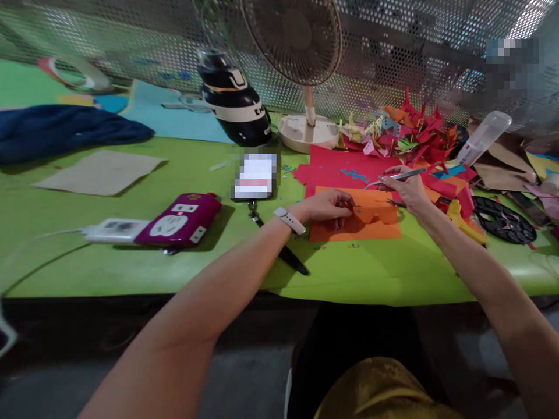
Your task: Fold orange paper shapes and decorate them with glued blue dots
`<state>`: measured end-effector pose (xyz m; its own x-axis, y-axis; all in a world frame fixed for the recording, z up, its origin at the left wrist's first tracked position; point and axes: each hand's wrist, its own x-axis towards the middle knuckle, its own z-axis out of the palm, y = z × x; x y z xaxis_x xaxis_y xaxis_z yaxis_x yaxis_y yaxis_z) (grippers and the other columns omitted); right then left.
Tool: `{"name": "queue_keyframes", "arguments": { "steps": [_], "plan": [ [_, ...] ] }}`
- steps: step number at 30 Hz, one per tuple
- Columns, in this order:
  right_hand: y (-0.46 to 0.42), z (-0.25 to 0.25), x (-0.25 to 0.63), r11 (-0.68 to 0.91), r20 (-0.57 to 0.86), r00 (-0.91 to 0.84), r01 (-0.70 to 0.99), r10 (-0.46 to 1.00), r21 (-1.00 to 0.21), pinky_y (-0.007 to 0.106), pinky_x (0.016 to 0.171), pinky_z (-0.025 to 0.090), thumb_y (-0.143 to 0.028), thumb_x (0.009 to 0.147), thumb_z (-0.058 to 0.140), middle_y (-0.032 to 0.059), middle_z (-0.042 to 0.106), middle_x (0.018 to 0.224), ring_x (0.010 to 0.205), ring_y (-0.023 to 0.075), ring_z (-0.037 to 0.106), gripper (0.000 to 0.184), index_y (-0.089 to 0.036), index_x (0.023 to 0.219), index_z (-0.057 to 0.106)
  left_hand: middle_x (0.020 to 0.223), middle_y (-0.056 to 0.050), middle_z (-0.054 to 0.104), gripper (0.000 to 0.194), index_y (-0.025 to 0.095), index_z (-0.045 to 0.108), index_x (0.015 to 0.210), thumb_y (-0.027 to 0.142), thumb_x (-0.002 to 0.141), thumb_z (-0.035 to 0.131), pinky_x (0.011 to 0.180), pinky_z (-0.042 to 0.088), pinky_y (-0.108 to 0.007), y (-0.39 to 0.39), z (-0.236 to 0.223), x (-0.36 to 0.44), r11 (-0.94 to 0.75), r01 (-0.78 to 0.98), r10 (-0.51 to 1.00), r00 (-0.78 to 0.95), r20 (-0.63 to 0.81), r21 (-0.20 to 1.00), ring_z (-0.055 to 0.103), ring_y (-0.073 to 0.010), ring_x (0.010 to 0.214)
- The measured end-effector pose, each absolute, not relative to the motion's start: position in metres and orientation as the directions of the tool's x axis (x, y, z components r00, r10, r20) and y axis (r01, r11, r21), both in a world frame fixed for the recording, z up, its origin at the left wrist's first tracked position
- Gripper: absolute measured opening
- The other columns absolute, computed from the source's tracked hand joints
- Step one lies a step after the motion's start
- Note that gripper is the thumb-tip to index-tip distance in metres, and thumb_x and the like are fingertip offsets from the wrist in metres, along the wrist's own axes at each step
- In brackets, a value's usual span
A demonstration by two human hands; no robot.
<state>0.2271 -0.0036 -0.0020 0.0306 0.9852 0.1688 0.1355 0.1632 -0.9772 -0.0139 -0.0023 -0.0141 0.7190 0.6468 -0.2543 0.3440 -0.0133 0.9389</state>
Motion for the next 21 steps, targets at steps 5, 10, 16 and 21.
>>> {"name": "queue_keyframes", "arguments": {
  "steps": [5,10,16,21],
  "plan": [
    [-0.003,-0.011,0.229,0.208,0.231,0.058,0.261,0.971,-0.943,0.036,0.071,0.061,-0.036,0.071,0.078,0.0014,0.070,0.072,0.070,0.0196,0.072,0.027,-0.023,0.079,0.055,0.051,0.003,0.065,0.012,0.017,0.059,0.089,0.017,0.079,0.066,0.047,0.047,-0.019,-0.002,-0.014,-0.013,-0.009,0.357,0.648,0.713,-0.267,0.934,0.061,-0.0107,0.042],
    [-0.007,-0.023,0.232,0.201,0.225,0.033,0.339,0.974,-0.919,0.035,0.066,0.059,-0.037,0.071,0.077,0.0020,0.068,0.069,0.070,0.0203,0.072,0.027,-0.022,0.078,0.056,0.049,0.003,0.064,0.007,0.018,0.059,0.086,0.013,0.081,0.060,0.046,0.046,-0.020,-0.004,-0.013,-0.011,-0.013,0.393,0.655,0.698,-0.289,0.920,0.059,-0.0111,0.040],
    [-0.016,-0.016,0.234,0.203,0.228,0.081,0.240,0.970,-0.949,0.034,0.065,0.060,-0.045,0.066,0.079,0.0004,0.068,0.069,0.068,0.0202,0.072,0.038,-0.023,0.084,0.054,0.051,0.003,0.064,0.010,0.018,0.057,0.089,0.013,0.081,0.060,0.049,0.048,-0.020,-0.003,-0.012,-0.012,-0.011,0.386,0.660,0.696,-0.283,0.923,0.061,-0.0121,0.043],
    [-0.028,-0.009,0.234,0.256,0.279,0.057,0.252,0.959,-0.933,0.036,0.071,0.060,-0.051,0.068,0.077,0.0009,0.068,0.073,0.073,0.0198,0.073,0.040,-0.023,0.085,0.054,0.054,0.003,0.066,0.012,0.016,0.059,0.091,0.017,0.080,0.065,0.049,0.048,-0.020,0.000,-0.014,-0.014,-0.031,0.368,0.639,0.722,-0.265,0.929,0.062,-0.0118,0.044]
  ]
}}
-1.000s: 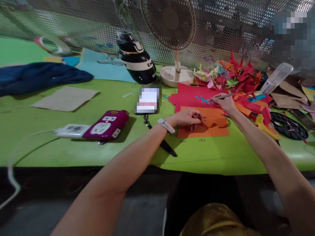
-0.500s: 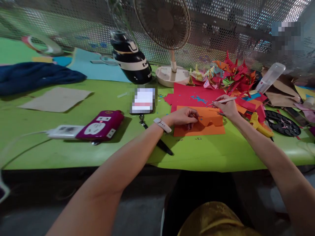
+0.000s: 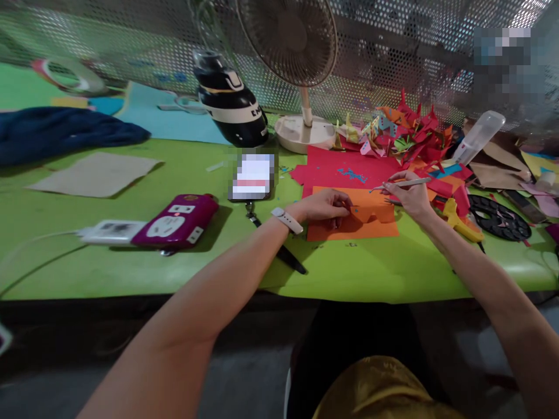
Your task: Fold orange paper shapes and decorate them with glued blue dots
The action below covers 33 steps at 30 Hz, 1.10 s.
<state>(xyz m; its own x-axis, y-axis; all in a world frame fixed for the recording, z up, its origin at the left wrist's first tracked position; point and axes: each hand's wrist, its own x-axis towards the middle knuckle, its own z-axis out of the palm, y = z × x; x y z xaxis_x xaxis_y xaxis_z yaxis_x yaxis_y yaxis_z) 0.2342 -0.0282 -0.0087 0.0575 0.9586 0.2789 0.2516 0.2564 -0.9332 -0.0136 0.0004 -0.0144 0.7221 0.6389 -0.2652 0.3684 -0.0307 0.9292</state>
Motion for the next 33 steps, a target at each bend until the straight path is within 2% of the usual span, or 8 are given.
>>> {"name": "queue_keyframes", "arguments": {
  "steps": [5,11,16,19,26,30,33],
  "plan": [
    [-0.033,-0.012,0.241,0.303,0.355,0.063,0.398,0.933,-0.866,0.035,0.064,0.058,-0.049,0.072,0.074,0.0014,0.068,0.072,0.072,0.0205,0.071,0.032,-0.024,0.082,0.057,0.050,0.003,0.065,0.014,0.017,0.058,0.090,0.016,0.079,0.067,0.046,0.045,-0.018,0.000,-0.016,-0.013,0.001,0.356,0.651,0.709,-0.271,0.934,0.060,-0.0106,0.041],
    [-0.037,-0.013,0.258,0.359,0.453,0.007,0.599,0.891,-0.716,0.037,0.072,0.057,-0.043,0.080,0.068,0.0013,0.072,0.082,0.080,0.0212,0.071,0.018,-0.026,0.083,0.062,0.051,0.004,0.065,0.013,0.018,0.058,0.092,0.017,0.080,0.064,0.049,0.044,-0.018,-0.001,-0.015,-0.014,0.005,0.366,0.638,0.715,-0.285,0.931,0.059,-0.0091,0.041],
    [-0.033,-0.019,0.264,0.420,0.452,-0.207,0.791,0.867,-0.444,0.039,0.081,0.052,-0.046,0.088,0.061,0.0046,0.072,0.080,0.079,0.0233,0.068,0.020,-0.027,0.089,0.070,0.051,0.003,0.065,0.013,0.017,0.057,0.093,0.015,0.081,0.062,0.048,0.045,-0.020,-0.002,-0.014,-0.014,0.010,0.385,0.653,0.696,-0.298,0.923,0.058,-0.0102,0.040],
    [-0.024,-0.020,0.266,0.479,0.439,-0.319,0.816,0.840,-0.325,0.040,0.084,0.051,-0.050,0.091,0.056,0.0064,0.072,0.079,0.078,0.0236,0.067,0.028,-0.027,0.096,0.072,0.051,0.002,0.065,0.013,0.017,0.058,0.093,0.016,0.081,0.063,0.048,0.046,-0.020,-0.002,-0.014,-0.013,0.003,0.391,0.653,0.696,-0.298,0.920,0.059,-0.0109,0.041],
    [-0.002,-0.015,0.269,0.536,0.384,-0.400,0.756,0.832,-0.375,0.041,0.089,0.050,-0.043,0.085,0.067,0.0066,0.076,0.099,0.087,0.0247,0.070,0.019,-0.027,0.095,0.073,0.053,0.003,0.064,0.011,0.017,0.061,0.089,0.017,0.079,0.067,0.047,0.046,-0.018,0.000,-0.017,-0.014,0.016,0.368,0.638,0.712,-0.292,0.930,0.060,-0.0091,0.044],
    [-0.001,-0.015,0.270,0.520,0.388,-0.369,0.735,0.845,-0.435,0.041,0.094,0.050,-0.039,0.082,0.070,0.0052,0.075,0.106,0.096,0.0251,0.070,0.018,-0.029,0.097,0.074,0.052,0.004,0.064,0.012,0.017,0.061,0.089,0.019,0.079,0.068,0.047,0.046,-0.017,0.000,-0.018,-0.015,0.018,0.354,0.628,0.724,-0.286,0.935,0.058,-0.0077,0.042],
    [-0.004,-0.017,0.273,0.488,0.414,-0.301,0.724,0.859,-0.487,0.042,0.094,0.051,-0.043,0.081,0.072,0.0043,0.075,0.105,0.098,0.0255,0.070,0.021,-0.031,0.098,0.074,0.052,0.003,0.064,0.014,0.017,0.060,0.090,0.020,0.079,0.068,0.047,0.046,-0.018,0.001,-0.019,-0.015,0.018,0.345,0.628,0.726,-0.279,0.938,0.059,-0.0086,0.042]
  ]
}}
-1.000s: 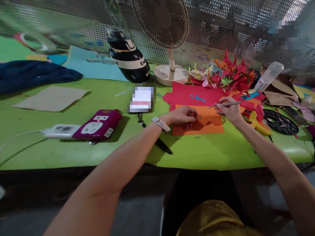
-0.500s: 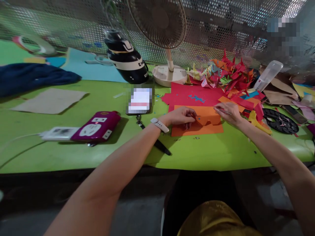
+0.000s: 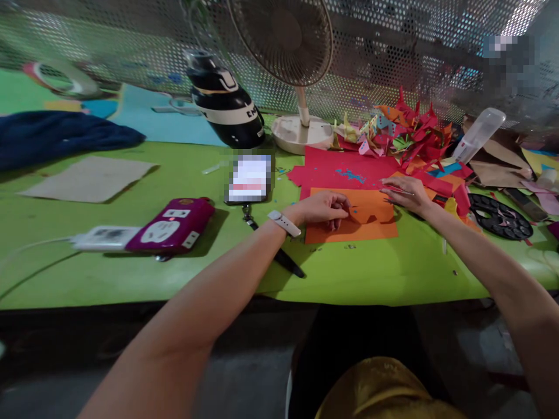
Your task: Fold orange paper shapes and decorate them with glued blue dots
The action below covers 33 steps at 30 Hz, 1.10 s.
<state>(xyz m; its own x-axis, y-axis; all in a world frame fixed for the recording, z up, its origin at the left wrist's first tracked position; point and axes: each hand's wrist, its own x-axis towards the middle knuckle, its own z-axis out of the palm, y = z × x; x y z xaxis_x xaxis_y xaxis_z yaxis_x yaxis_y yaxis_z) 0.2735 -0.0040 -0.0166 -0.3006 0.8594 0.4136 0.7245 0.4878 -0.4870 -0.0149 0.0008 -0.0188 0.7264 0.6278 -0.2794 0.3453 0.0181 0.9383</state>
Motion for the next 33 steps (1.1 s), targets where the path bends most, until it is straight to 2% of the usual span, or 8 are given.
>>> {"name": "queue_keyframes", "arguments": {
  "steps": [5,11,14,18,21,25,28,33],
  "plan": [
    [-0.009,-0.021,0.283,0.423,0.424,-0.172,0.662,0.889,-0.619,0.043,0.091,0.055,-0.043,0.083,0.069,0.0020,0.075,0.103,0.095,0.0236,0.071,0.022,-0.032,0.102,0.073,0.052,0.002,0.064,0.013,0.017,0.059,0.090,0.018,0.080,0.066,0.046,0.047,-0.019,0.001,-0.019,-0.014,0.006,0.364,0.640,0.714,-0.283,0.932,0.059,-0.0100,0.043],
    [-0.007,-0.022,0.292,0.482,0.303,-0.375,0.686,0.876,-0.545,0.046,0.098,0.053,-0.024,0.082,0.066,0.0024,0.076,0.108,0.108,0.0262,0.070,0.017,-0.030,0.094,0.076,0.054,0.001,0.065,0.008,0.018,0.060,0.087,0.017,0.080,0.065,0.047,0.048,-0.020,0.000,-0.019,-0.014,0.017,0.360,0.648,0.707,-0.285,0.933,0.058,-0.0102,0.044],
    [-0.007,-0.020,0.297,0.477,0.237,-0.416,0.707,0.878,-0.523,0.045,0.099,0.053,-0.012,0.078,0.063,0.0008,0.075,0.112,0.111,0.0254,0.069,0.029,-0.031,0.095,0.077,0.054,0.001,0.065,0.008,0.018,0.061,0.088,0.017,0.080,0.065,0.047,0.048,-0.020,-0.001,-0.019,-0.014,0.015,0.371,0.653,0.699,-0.290,0.928,0.059,-0.0110,0.044],
    [-0.027,-0.010,0.309,0.479,0.262,-0.404,0.786,0.876,-0.390,0.043,0.109,0.047,-0.003,0.077,0.053,-0.0028,0.067,0.129,0.123,0.0222,0.062,0.051,-0.033,0.113,0.073,0.052,0.001,0.064,0.007,0.017,0.060,0.089,0.016,0.082,0.063,0.046,0.048,-0.020,-0.002,-0.016,-0.013,0.004,0.390,0.659,0.691,-0.296,0.921,0.059,-0.0113,0.043],
    [-0.061,-0.001,0.326,0.463,0.368,-0.351,0.840,0.861,-0.283,0.043,0.108,0.048,-0.009,0.083,0.046,0.0010,0.066,0.131,0.122,0.0221,0.062,0.049,-0.027,0.123,0.068,0.051,0.001,0.064,0.007,0.017,0.060,0.088,0.015,0.083,0.063,0.046,0.049,-0.019,-0.002,-0.016,-0.012,-0.001,0.389,0.658,0.694,-0.292,0.921,0.059,-0.0115,0.043],
    [-0.118,0.008,0.358,0.357,0.442,-0.239,0.911,0.865,-0.206,0.045,0.106,0.050,-0.012,0.085,0.044,0.0021,0.068,0.127,0.119,0.0221,0.065,0.044,-0.027,0.119,0.069,0.051,0.001,0.065,0.008,0.017,0.060,0.088,0.016,0.082,0.065,0.045,0.049,-0.020,-0.001,-0.017,-0.013,-0.005,0.379,0.644,0.709,-0.287,0.925,0.059,-0.0112,0.042],
    [-0.153,0.011,0.379,0.233,0.411,-0.150,0.959,0.899,-0.160,0.043,0.108,0.047,-0.015,0.084,0.050,0.0078,0.066,0.131,0.120,0.0243,0.064,0.044,-0.023,0.125,0.065,0.052,0.002,0.065,0.009,0.017,0.060,0.088,0.016,0.082,0.066,0.046,0.048,-0.019,-0.001,-0.015,-0.014,-0.001,0.389,0.646,0.703,-0.297,0.921,0.059,-0.0103,0.043],
    [-0.171,0.006,0.392,0.001,0.219,0.010,0.999,0.976,-0.048,0.048,0.112,0.041,-0.018,0.076,0.060,0.0200,0.055,0.142,0.132,0.0333,0.053,0.062,-0.013,0.138,0.053,0.053,0.002,0.065,0.010,0.017,0.060,0.089,0.016,0.082,0.067,0.046,0.048,-0.018,-0.003,-0.011,-0.013,0.004,0.422,0.662,0.678,-0.319,0.907,0.060,-0.0095,0.044]
  ]
}}
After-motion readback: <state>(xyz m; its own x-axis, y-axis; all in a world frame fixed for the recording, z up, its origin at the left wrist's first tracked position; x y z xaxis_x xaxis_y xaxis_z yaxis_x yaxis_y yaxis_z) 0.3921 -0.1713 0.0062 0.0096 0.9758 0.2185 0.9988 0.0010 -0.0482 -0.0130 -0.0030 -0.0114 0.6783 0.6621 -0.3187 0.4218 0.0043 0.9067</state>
